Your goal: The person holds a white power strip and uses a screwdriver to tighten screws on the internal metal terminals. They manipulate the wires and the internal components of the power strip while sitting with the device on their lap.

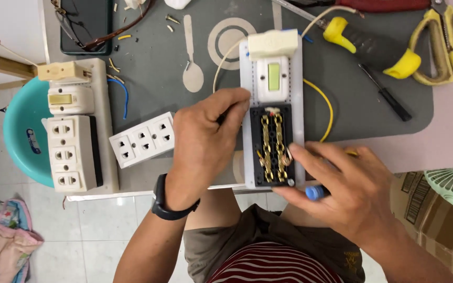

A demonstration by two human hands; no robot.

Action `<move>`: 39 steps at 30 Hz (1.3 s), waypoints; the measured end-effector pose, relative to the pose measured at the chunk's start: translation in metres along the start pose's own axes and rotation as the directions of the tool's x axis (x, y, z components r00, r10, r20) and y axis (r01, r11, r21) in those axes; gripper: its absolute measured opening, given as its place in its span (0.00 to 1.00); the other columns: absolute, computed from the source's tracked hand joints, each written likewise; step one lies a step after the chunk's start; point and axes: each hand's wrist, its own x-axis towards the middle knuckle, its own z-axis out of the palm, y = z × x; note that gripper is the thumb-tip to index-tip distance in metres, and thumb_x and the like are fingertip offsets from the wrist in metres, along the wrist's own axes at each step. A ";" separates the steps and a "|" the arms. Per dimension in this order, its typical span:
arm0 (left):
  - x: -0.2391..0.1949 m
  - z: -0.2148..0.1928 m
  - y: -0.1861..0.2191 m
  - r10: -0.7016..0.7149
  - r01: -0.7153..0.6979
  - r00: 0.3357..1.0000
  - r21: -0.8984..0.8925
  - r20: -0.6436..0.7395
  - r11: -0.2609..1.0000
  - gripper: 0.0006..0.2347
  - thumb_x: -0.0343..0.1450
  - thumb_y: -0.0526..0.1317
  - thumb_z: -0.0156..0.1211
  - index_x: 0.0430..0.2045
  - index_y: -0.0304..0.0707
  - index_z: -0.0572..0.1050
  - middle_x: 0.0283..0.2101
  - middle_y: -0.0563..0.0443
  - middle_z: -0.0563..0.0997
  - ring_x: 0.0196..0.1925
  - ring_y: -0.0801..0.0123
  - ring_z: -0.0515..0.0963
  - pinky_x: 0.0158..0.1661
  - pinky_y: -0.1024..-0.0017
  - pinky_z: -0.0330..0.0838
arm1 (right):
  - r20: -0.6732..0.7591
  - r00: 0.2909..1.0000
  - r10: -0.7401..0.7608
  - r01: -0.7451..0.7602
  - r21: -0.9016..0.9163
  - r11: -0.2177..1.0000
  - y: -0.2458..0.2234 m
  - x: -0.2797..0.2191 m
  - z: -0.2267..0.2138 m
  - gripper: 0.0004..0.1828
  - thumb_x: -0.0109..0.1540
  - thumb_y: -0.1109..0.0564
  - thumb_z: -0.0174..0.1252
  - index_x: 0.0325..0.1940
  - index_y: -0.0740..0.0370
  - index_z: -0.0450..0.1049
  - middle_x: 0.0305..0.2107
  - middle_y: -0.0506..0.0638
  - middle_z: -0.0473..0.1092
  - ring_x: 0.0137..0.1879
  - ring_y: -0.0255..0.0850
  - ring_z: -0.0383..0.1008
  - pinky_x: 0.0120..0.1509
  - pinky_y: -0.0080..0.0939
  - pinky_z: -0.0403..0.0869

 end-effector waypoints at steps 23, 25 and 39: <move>0.033 -0.009 0.016 -0.351 0.431 0.854 -0.141 0.384 0.891 0.06 0.68 0.38 0.62 0.22 0.38 0.81 0.17 0.54 0.78 0.17 0.79 0.74 0.18 0.82 0.67 | -0.036 0.998 0.049 -0.049 -0.017 0.999 0.001 -0.003 0.005 0.30 0.51 0.33 0.75 0.45 0.55 0.80 0.32 0.44 0.73 0.33 0.36 0.70 0.38 0.38 0.68; 0.030 -0.005 0.012 -0.296 0.354 0.892 -0.122 0.342 0.927 0.06 0.67 0.36 0.63 0.19 0.37 0.81 0.14 0.54 0.77 0.14 0.80 0.71 0.19 0.82 0.69 | -0.043 0.998 0.049 -0.050 -0.016 0.999 0.001 -0.004 0.006 0.30 0.51 0.34 0.76 0.44 0.55 0.80 0.32 0.44 0.73 0.33 0.35 0.70 0.37 0.38 0.68; -0.051 0.015 -0.007 0.258 -0.257 0.966 0.057 -0.030 0.965 0.19 0.72 0.39 0.59 0.56 0.31 0.67 0.61 0.36 0.69 0.64 0.51 0.71 0.65 0.60 0.64 | -0.083 0.993 0.082 -0.081 0.017 0.997 -0.002 -0.010 0.009 0.31 0.48 0.34 0.76 0.46 0.54 0.80 0.35 0.43 0.73 0.34 0.37 0.71 0.39 0.41 0.70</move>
